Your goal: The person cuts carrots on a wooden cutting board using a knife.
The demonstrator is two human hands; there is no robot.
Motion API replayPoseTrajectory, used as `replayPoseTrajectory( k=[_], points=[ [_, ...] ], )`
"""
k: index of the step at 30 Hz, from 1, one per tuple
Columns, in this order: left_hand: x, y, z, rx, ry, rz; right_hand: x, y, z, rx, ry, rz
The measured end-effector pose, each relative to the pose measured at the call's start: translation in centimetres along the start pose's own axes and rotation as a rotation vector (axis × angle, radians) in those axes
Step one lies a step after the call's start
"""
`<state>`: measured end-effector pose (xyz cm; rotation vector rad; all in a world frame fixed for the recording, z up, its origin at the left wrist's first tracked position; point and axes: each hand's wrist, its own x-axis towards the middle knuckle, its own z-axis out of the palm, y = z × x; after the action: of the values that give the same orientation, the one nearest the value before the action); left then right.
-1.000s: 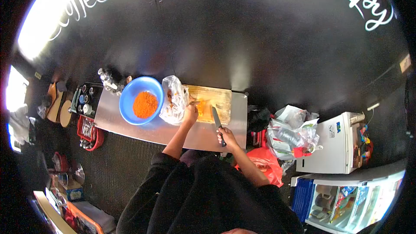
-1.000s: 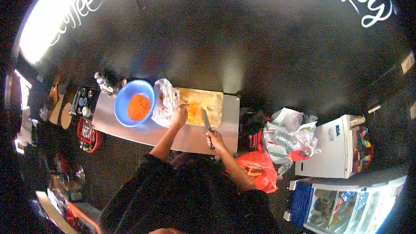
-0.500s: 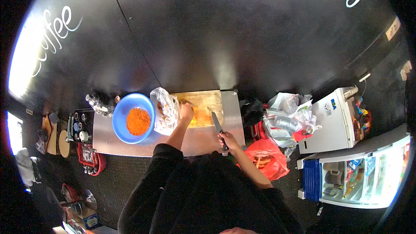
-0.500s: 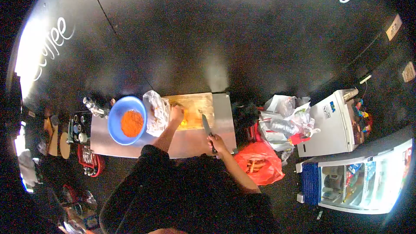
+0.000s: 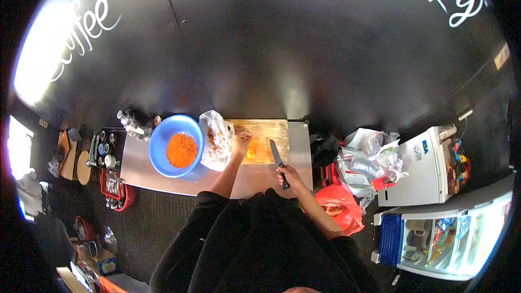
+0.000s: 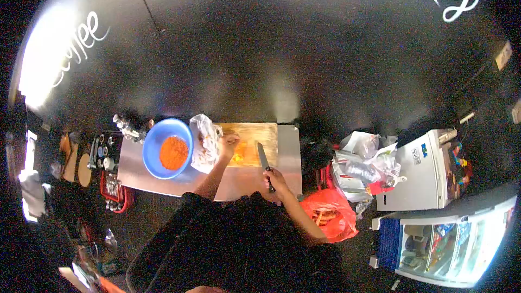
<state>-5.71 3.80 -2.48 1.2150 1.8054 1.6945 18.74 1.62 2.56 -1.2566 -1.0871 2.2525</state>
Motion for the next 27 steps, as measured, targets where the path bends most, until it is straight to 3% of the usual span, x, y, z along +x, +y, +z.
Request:
replayPoseTrajectory(
  k=[5, 8, 10, 11, 12, 13, 15, 17, 20, 27],
  points=[
    [-1.8, 3.4, 0.3, -0.012, 0.118, -0.029, 1.2, 0.1, 0.6, -0.055, -0.108, 0.009],
    [-3.4, 1.9, 1.7, -0.372, 0.107, -0.238, 1.6, 0.9, 0.8, -0.131, -0.063, -0.014],
    [-4.7, 1.7, 2.4, -0.302, 0.049, -0.243, 2.2, 1.8, 0.1, -0.543, 0.043, -0.135],
    [-5.3, 1.7, 2.8, -0.231, -0.015, -0.244, 2.6, 2.3, -0.1, -0.547, 0.040, -0.133],
    [-6.0, 3.4, 2.9, -0.018, 0.002, -0.207, 3.7, 4.0, -0.9, -0.785, 0.160, -0.276],
    [-6.5, 2.7, 3.5, -0.017, 0.004, -0.209, 3.8, 4.4, -1.0, -1.020, 0.283, -0.421],
    [-7.2, 0.2, 4.9, -0.150, -0.065, -0.408, 3.2, 4.1, -1.1, -1.146, 0.301, -0.452],
    [-8.1, -3.0, 6.5, -0.203, -0.053, -0.350, 2.0, 3.0, -0.8, -1.276, 0.325, -0.472],
    [-8.2, -1.5, 7.4, 0.074, 0.130, -0.241, 1.3, 2.2, -0.6, -1.385, 0.238, -0.367],
    [-8.8, 1.7, 7.0, 0.120, 0.131, -0.218, 2.1, 1.1, -1.1, -1.463, 0.185, -0.367]
  ],
)
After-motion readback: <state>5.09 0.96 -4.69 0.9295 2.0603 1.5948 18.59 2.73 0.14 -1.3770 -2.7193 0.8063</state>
